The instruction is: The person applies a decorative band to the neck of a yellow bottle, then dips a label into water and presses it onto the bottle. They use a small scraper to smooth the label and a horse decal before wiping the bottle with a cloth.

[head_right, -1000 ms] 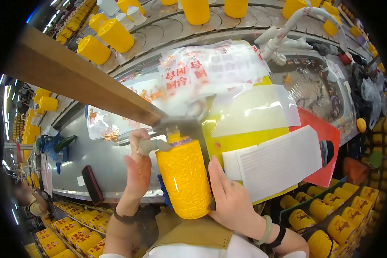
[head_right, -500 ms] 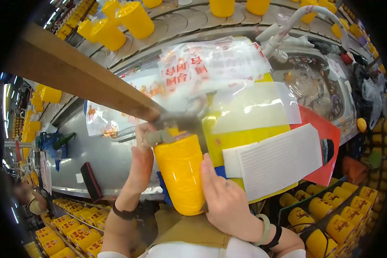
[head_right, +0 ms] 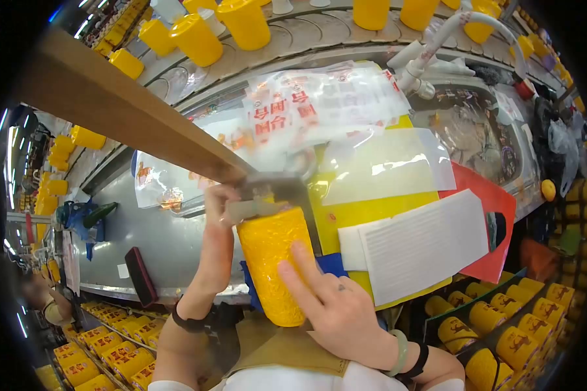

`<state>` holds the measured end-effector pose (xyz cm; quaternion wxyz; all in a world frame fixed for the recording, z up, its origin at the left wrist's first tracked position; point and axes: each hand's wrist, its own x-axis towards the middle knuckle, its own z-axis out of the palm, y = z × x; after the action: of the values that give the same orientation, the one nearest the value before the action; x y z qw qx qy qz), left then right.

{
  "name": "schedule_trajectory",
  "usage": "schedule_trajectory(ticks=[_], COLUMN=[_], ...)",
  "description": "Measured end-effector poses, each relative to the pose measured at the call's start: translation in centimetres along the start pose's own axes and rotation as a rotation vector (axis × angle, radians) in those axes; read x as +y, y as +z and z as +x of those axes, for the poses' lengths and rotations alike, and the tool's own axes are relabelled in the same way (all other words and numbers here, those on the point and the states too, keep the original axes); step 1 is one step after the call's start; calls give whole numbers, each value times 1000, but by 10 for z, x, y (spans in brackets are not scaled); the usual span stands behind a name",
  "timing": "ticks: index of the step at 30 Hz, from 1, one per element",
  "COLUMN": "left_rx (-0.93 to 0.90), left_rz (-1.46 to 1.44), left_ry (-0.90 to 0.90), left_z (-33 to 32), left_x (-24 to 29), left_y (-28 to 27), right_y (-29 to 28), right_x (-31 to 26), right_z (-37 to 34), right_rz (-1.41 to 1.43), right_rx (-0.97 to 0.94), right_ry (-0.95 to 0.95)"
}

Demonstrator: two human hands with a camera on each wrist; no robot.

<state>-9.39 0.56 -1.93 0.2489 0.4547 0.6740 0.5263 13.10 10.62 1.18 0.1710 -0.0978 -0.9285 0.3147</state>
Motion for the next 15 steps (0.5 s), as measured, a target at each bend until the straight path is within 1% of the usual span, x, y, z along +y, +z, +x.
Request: schedule_trajectory(ticks=[1,3,4,6,7,8,9,10,11,12,13,15], left_rx=[5,103,75,48,19,1,5,6,7,3,2,-12], left_rz=[2,-260,-333,-365,-395,-314,-314,-298,-281,-323,-323,-290], left_ry=[3,30,-146,-152,-154,-169,-167,-163,-159,-173,-177,-153], left_z=[-2,-7,-12,-14,-14,-12,-9,-7,-5,-5,-5,-4], left_x=[-2,-5,-7,-16,-18,-14,-10,-7,-5,-9,-12,-14], left_y=[-3,-7,-7,-1,0,-1,-1,1,2,-1,-1,-1], right_y=[-1,-1,5,18,19,18,18,12,3,-3,-3,-4], right_x=[3,8,10,17,18,18,18,12,3,-3,-4,-6], right_z=[-3,-8,-9,-10,-9,-8,-7,-6,-3,-1,0,3], right_rz=[-1,11,13,141,140,108,76,78,-37,-151,-149,-43], right_rx=[0,27,22,-10,-10,-77,-146,-151,-132,-113,-115,-33], right_ry=[-5,158,158,257,253,243,233,234,148,62,66,56])
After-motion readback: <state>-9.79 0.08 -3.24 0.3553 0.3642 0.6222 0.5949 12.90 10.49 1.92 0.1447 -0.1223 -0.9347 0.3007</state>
